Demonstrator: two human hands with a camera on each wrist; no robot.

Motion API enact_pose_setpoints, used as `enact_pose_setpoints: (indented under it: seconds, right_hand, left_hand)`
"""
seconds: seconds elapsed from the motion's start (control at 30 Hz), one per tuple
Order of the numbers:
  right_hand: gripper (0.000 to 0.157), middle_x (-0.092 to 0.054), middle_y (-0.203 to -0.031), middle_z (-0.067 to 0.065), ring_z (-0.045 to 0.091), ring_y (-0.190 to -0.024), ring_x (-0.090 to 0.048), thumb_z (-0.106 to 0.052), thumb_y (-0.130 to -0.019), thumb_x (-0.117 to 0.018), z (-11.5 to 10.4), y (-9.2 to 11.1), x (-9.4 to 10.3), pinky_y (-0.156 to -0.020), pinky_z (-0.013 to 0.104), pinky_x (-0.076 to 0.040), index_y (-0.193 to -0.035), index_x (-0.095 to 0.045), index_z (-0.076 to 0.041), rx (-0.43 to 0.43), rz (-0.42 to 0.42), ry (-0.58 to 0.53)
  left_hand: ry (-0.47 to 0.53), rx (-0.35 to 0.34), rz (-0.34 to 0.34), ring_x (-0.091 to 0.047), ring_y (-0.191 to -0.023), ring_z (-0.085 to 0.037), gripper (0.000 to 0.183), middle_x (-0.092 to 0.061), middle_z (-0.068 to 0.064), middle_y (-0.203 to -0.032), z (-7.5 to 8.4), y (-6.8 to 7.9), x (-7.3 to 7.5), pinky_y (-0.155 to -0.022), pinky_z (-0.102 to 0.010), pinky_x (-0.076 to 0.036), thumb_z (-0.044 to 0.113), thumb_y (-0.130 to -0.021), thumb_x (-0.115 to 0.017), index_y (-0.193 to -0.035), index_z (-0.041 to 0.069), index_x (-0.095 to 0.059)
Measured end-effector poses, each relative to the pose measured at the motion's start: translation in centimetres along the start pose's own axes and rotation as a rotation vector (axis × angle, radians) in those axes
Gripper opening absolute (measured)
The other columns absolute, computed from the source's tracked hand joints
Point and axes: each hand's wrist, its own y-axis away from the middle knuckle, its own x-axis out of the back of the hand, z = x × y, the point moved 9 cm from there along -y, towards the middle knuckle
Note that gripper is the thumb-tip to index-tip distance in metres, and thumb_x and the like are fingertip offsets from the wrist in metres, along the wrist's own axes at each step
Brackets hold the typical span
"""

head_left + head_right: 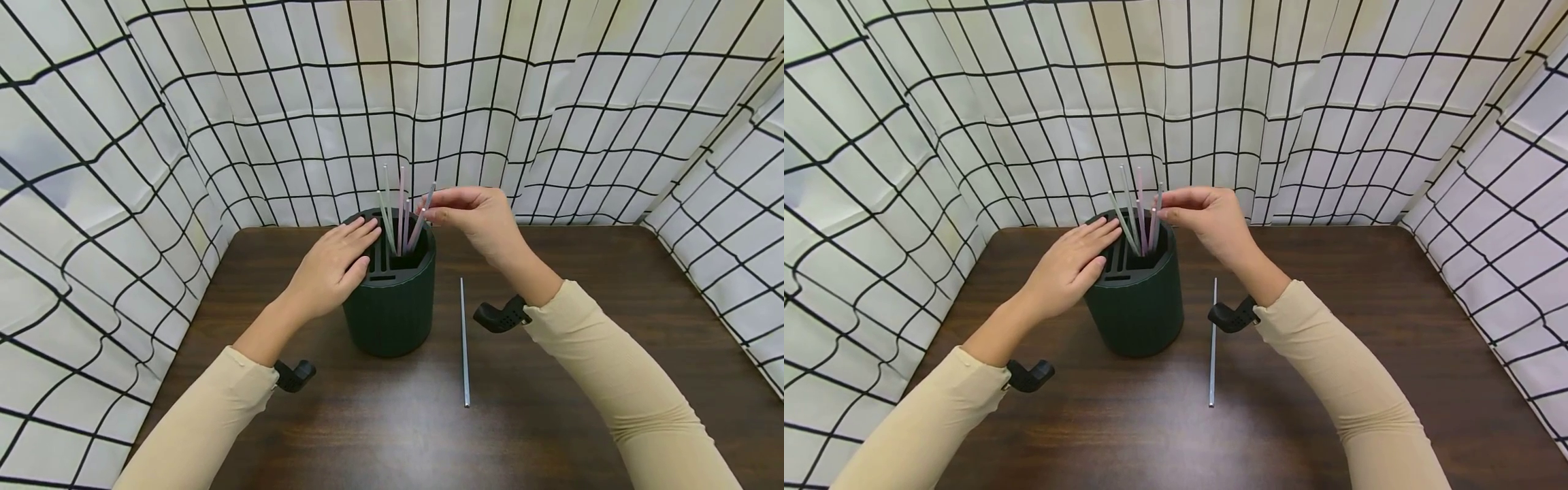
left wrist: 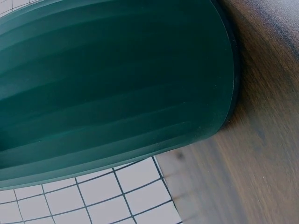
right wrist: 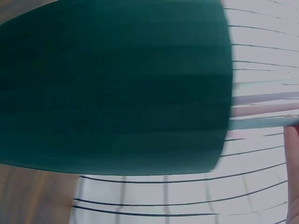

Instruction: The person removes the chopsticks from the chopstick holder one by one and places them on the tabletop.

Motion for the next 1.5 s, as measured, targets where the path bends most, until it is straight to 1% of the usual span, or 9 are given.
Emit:
enact_pose_setpoints:
  seconds: [0.23, 0.47, 0.63, 0.77, 1.0, 1.13, 1.27, 1.37, 1.5]
  right_hand:
    - [0.014, -0.078, -0.094, 0.001, 0.016, -0.094, -0.075, 0.0, -0.086, -0.073, -4.2, 0.6, 0.9, -0.087, 0.026, -0.06, -0.098, -0.078, -0.004, 0.149, 0.031, -0.1]
    - [0.014, -0.078, -0.091, 0.004, 0.018, -0.092, -0.075, 0.001, -0.086, -0.073, -7.6, 1.6, 2.2, -0.088, 0.026, -0.06, -0.1, -0.077, 0.001, 0.237, 0.097, -0.096]
    - [0.015, -0.078, -0.088, 0.008, 0.02, -0.088, -0.075, 0.007, -0.084, -0.072, -9.7, 2.2, 3.2, -0.084, 0.027, -0.061, -0.098, -0.077, 0.004, 0.296, 0.154, -0.19]
    - [0.018, -0.077, -0.088, 0.012, 0.024, -0.087, -0.076, 0.014, -0.083, -0.069, -11.4, 3.2, 4.0, -0.083, 0.031, -0.062, -0.099, -0.074, 0.009, 0.379, 0.199, -0.247]
    - [0.02, -0.074, -0.085, 0.024, 0.032, -0.082, -0.074, 0.023, -0.078, -0.066, -13.1, 4.6, 6.0, -0.079, 0.035, -0.062, -0.098, -0.068, 0.02, 0.443, 0.245, -0.482]
    - [0.021, -0.072, -0.084, 0.025, 0.034, -0.08, -0.074, 0.023, -0.079, -0.066, -13.6, 5.3, 7.3, -0.077, 0.037, -0.062, -0.1, -0.065, 0.023, 0.486, 0.294, -0.49]
    - [0.024, -0.072, -0.085, 0.025, 0.034, -0.08, -0.073, 0.022, -0.078, -0.067, -13.1, 5.8, 8.8, -0.076, 0.037, -0.062, -0.102, -0.065, 0.023, 0.457, 0.359, -0.541]
    - [0.025, -0.071, -0.086, 0.024, 0.035, -0.08, -0.072, 0.023, -0.078, -0.067, -11.7, 5.8, 9.7, -0.076, 0.036, -0.063, -0.103, -0.067, 0.021, 0.365, 0.385, -0.632]
    - [0.025, -0.07, -0.089, 0.022, 0.033, -0.08, -0.072, 0.022, -0.08, -0.065, -10.0, 5.8, 10.4, -0.076, 0.035, -0.063, -0.105, -0.067, 0.019, 0.263, 0.398, -0.646]
  left_hand:
    - [-0.004, -0.002, 0.003, -0.028, -0.152, -0.028, 0.051, -0.038, -0.008, -0.16, 0.1, -0.1, 0.1, -0.127, -0.047, -0.019, 0.024, -0.103, -0.039, -0.152, 0.008, -0.042]
    - [-0.001, 0.003, -0.01, -0.028, -0.153, -0.026, 0.051, -0.037, -0.007, -0.16, 0.0, 0.0, 0.0, -0.127, -0.046, -0.018, 0.024, -0.103, -0.039, -0.152, 0.009, -0.041]
    - [-0.002, 0.012, -0.014, -0.027, -0.153, -0.026, 0.051, -0.037, -0.007, -0.16, -0.1, 0.0, 0.1, -0.127, -0.045, -0.017, 0.023, -0.103, -0.039, -0.152, 0.009, -0.04]
    - [-0.001, 0.017, -0.013, -0.027, -0.153, -0.026, 0.051, -0.037, -0.007, -0.16, -0.2, 0.1, 0.0, -0.128, -0.045, -0.017, 0.023, -0.103, -0.039, -0.152, 0.008, -0.041]
    - [-0.001, 0.002, -0.002, -0.029, -0.152, -0.026, 0.051, -0.038, -0.008, -0.16, -0.1, 0.0, 0.0, -0.127, -0.046, -0.019, 0.023, -0.103, -0.038, -0.152, 0.008, -0.042]
    - [-0.004, 0.001, 0.004, -0.029, -0.152, -0.026, 0.051, -0.038, -0.008, -0.16, -0.1, -0.1, 0.0, -0.127, -0.046, -0.019, 0.024, -0.103, -0.038, -0.152, 0.008, -0.042]
    - [-0.003, -0.002, 0.004, -0.028, -0.152, -0.026, 0.051, -0.038, -0.008, -0.16, -0.1, -0.2, 0.1, -0.127, -0.046, -0.019, 0.023, -0.103, -0.038, -0.152, 0.008, -0.041]
    - [-0.004, 0.0, 0.0, -0.028, -0.152, -0.027, 0.051, -0.038, -0.008, -0.16, 0.0, -0.1, 0.1, -0.127, -0.046, -0.018, 0.023, -0.103, -0.039, -0.152, 0.008, -0.041]
    - [0.001, -0.003, 0.004, -0.029, -0.152, -0.027, 0.051, -0.039, -0.009, -0.159, 0.1, 0.0, 0.1, -0.127, -0.046, -0.019, 0.022, -0.103, -0.039, -0.151, 0.007, -0.042]
